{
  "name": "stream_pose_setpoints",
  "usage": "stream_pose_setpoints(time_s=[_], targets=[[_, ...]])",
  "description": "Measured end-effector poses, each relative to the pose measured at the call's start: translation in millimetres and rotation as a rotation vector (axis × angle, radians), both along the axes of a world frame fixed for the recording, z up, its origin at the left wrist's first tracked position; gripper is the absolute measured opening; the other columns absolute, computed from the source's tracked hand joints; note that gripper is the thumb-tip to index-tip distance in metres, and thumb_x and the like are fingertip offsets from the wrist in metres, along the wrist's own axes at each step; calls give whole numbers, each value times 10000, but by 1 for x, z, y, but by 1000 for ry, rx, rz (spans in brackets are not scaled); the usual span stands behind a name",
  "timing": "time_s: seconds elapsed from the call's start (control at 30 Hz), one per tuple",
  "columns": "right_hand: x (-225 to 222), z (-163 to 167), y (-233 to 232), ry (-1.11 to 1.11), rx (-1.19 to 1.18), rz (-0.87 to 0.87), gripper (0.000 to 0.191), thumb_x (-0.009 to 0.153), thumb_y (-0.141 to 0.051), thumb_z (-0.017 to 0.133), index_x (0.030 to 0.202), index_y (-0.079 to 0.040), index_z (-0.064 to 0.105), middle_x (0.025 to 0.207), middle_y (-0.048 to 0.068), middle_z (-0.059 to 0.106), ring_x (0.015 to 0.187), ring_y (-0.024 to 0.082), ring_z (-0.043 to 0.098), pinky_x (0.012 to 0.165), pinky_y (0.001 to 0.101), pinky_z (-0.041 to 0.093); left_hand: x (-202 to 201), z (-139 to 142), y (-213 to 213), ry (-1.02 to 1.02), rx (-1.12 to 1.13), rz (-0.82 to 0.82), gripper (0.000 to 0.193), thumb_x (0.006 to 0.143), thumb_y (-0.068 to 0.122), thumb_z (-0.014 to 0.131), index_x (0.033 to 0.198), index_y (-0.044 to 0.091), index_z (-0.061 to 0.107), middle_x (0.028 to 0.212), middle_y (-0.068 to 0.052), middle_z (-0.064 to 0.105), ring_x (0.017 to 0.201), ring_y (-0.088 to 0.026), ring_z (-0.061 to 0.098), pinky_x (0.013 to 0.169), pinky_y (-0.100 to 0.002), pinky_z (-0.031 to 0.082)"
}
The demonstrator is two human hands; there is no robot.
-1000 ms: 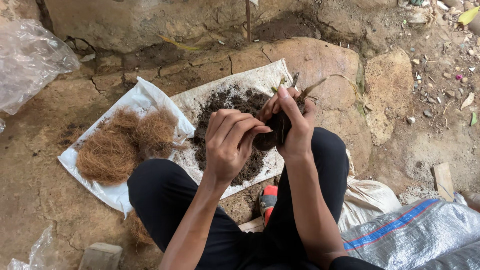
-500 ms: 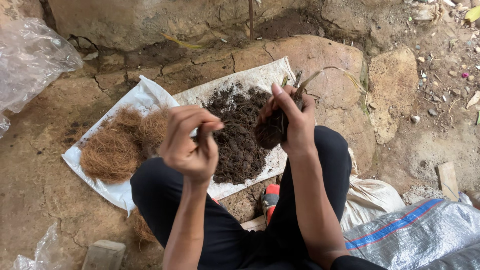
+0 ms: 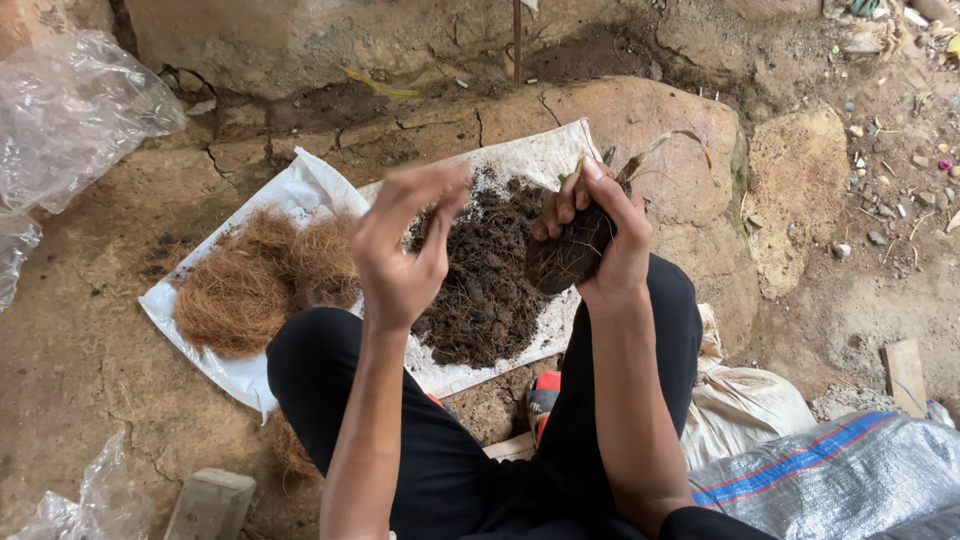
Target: The person sits on the ground and wraps a small plant's root ball with fibrous material, likely coconut coir. They use both hands to tear pieces of fiber and press them around the roots, then add soil to secure the bundle.
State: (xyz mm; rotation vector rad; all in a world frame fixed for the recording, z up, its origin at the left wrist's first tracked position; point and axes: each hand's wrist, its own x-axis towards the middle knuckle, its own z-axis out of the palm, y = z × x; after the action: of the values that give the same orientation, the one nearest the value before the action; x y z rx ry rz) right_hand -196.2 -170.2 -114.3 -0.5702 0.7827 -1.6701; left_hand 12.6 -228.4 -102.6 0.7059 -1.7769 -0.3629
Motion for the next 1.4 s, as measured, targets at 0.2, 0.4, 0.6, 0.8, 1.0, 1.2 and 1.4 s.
stream_pose_setpoints(time_s=[0.2,0.4,0.6,0.8,1.0,1.2,1.4], targets=[[2,8,-4,51,78,-117,259,962,-283,660,817,-96,556,726,70,575,678,209,618,657,384,553,-13,3,7,-127,146,-25,330,1031,129,772,1335,167,650,1338,-76,704,1198,-236,706,1047,-397,619],[13,12,-5,109,94,-205,273,960,-248,745,848,-53,590,790,104,634,717,205,649,673,349,560,-32,3,53,-49,221,-157,521,799,212,913,1264,122,696,1091,-78,677,979,-206,674,837,-317,613],[28,14,-4,114,117,-200,201,973,-203,706,869,-49,629,783,100,657,672,183,658,601,314,556,-45,7,56,-46,116,-50,325,866,57,888,1162,107,763,1015,-25,698,925,-174,669,788,-315,604],[29,9,-5,56,56,-189,203,989,-137,726,852,-68,593,751,90,617,650,173,600,607,309,513,-45,15,55,-63,64,-72,221,870,21,854,1059,47,743,995,-52,683,944,-225,674,821,-351,584],[27,5,-6,66,43,-179,277,988,-124,726,776,-79,553,700,79,565,607,172,546,591,336,479,-44,16,56,-125,30,-79,188,886,-12,823,1039,8,717,1031,-74,678,987,-258,664,855,-385,583],[29,9,-5,57,47,-194,312,959,-156,741,738,-92,529,657,66,547,573,176,546,563,357,492,-41,9,53,-130,-18,-171,175,895,-27,817,1028,13,711,1050,-59,675,1007,-254,658,897,-394,587],[25,7,-14,47,108,-222,319,944,-180,743,739,-101,512,664,59,542,587,196,575,561,384,507,-42,8,59,-163,-143,-253,133,923,-5,775,1021,73,726,1025,-26,682,984,-212,657,887,-375,554]])
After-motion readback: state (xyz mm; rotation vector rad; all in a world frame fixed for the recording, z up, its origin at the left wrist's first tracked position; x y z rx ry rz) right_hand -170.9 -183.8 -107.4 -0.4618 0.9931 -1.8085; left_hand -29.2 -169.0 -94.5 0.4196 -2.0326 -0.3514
